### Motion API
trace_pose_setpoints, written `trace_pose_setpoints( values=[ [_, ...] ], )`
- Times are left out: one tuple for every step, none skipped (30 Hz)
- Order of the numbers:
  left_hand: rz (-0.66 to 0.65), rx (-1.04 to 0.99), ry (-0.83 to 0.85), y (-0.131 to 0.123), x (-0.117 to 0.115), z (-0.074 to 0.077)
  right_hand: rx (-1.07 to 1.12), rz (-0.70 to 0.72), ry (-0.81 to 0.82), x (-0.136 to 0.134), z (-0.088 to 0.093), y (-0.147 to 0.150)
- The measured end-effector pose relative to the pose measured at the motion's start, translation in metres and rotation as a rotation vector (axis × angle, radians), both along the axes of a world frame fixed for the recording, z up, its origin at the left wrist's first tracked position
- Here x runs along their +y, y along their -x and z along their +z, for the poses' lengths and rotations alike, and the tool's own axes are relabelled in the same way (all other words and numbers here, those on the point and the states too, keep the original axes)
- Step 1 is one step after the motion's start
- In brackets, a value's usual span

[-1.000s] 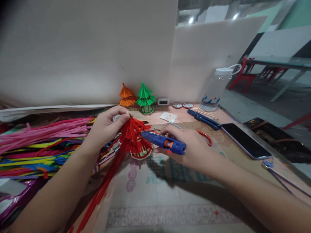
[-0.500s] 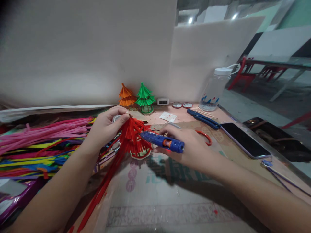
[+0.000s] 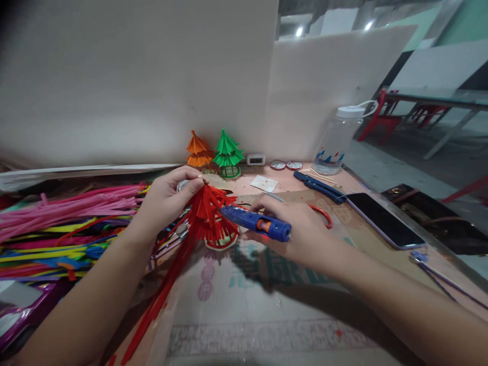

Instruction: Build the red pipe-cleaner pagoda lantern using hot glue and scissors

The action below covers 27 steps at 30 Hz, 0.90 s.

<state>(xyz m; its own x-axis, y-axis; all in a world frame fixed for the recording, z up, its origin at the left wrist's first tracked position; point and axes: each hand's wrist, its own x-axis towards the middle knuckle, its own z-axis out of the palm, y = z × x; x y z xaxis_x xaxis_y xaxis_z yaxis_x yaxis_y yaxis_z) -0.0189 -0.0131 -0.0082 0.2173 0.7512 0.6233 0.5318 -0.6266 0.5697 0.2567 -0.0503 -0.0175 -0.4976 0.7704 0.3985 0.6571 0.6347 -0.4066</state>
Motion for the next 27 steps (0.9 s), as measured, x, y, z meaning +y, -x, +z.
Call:
trace_pose_setpoints(
  values=[
    [0.001,0.004,-0.002,0.000,0.000,0.000,0.003,0.005,0.002,0.000,0.001,0.000],
    [0.001,0.007,-0.004,0.000,0.000,0.000,0.008,0.008,0.002,-0.001,0.002,0.000],
    [0.001,0.009,-0.005,0.000,0.000,0.000,0.009,0.006,0.002,-0.001,0.004,0.000],
    [0.002,0.010,-0.004,0.000,0.000,0.000,0.006,0.001,0.005,-0.002,0.005,0.000],
    [0.006,0.011,-0.001,0.000,0.000,0.001,0.000,-0.005,0.008,-0.003,0.007,0.000],
    [0.011,0.010,0.003,0.000,0.000,0.001,-0.009,-0.009,0.009,-0.003,0.008,0.001],
    [0.016,0.009,0.006,0.000,0.000,0.001,-0.018,-0.009,0.007,-0.004,0.008,0.001],
    [0.019,0.009,0.009,0.000,0.000,0.000,-0.024,-0.008,0.002,-0.004,0.009,0.001],
    [0.021,0.010,0.010,0.000,0.000,0.000,-0.030,-0.009,-0.001,-0.004,0.009,0.002],
    [0.022,0.012,0.011,0.000,0.000,0.000,-0.030,-0.010,-0.007,-0.004,0.008,0.002],
    [0.022,0.015,0.011,0.000,0.000,0.000,-0.028,-0.014,-0.012,-0.004,0.008,0.002],
    [0.021,0.018,0.010,0.000,0.000,0.001,-0.028,-0.020,-0.011,-0.004,0.007,0.002],
    [0.020,0.019,0.008,0.000,-0.001,0.001,-0.028,-0.024,-0.006,-0.004,0.006,0.003],
    [0.018,0.021,0.005,0.000,-0.001,0.001,-0.024,-0.023,0.002,-0.004,0.005,0.002],
    [0.012,0.023,0.002,0.000,-0.001,0.001,-0.020,-0.018,0.010,-0.004,0.005,0.002],
    [0.006,0.025,-0.001,0.000,-0.002,0.002,-0.016,-0.010,0.019,-0.003,0.004,0.002],
    [0.000,0.028,-0.005,0.000,-0.002,0.002,-0.010,-0.001,0.021,-0.003,0.003,0.001],
    [-0.004,0.030,-0.008,0.000,-0.003,0.003,-0.003,0.007,0.019,-0.003,0.001,0.000],
    [-0.008,0.033,-0.012,-0.001,-0.003,0.003,0.001,0.013,0.014,-0.002,0.000,-0.001],
    [-0.012,0.034,-0.014,-0.001,-0.004,0.003,0.002,0.017,0.010,-0.002,-0.001,-0.001],
    [-0.014,0.035,-0.015,-0.002,-0.004,0.004,0.003,0.021,0.005,-0.001,-0.002,-0.002],
    [-0.016,0.036,-0.014,-0.002,-0.005,0.004,0.003,0.023,0.001,-0.001,-0.002,-0.003],
    [-0.018,0.038,-0.012,-0.003,-0.005,0.004,0.003,0.020,-0.001,0.000,-0.002,-0.003],
    [-0.016,0.039,-0.009,-0.003,-0.006,0.004,0.003,0.015,-0.004,0.000,-0.002,-0.003],
    [-0.015,0.042,-0.006,-0.003,-0.006,0.005,0.004,0.012,-0.006,0.000,-0.002,-0.003],
    [-0.013,0.042,-0.005,-0.003,-0.007,0.005,0.006,0.012,-0.007,0.000,-0.002,-0.003],
    [-0.013,0.041,-0.005,-0.004,-0.007,0.005,0.010,0.015,-0.008,0.000,-0.001,-0.003]
  ],
)
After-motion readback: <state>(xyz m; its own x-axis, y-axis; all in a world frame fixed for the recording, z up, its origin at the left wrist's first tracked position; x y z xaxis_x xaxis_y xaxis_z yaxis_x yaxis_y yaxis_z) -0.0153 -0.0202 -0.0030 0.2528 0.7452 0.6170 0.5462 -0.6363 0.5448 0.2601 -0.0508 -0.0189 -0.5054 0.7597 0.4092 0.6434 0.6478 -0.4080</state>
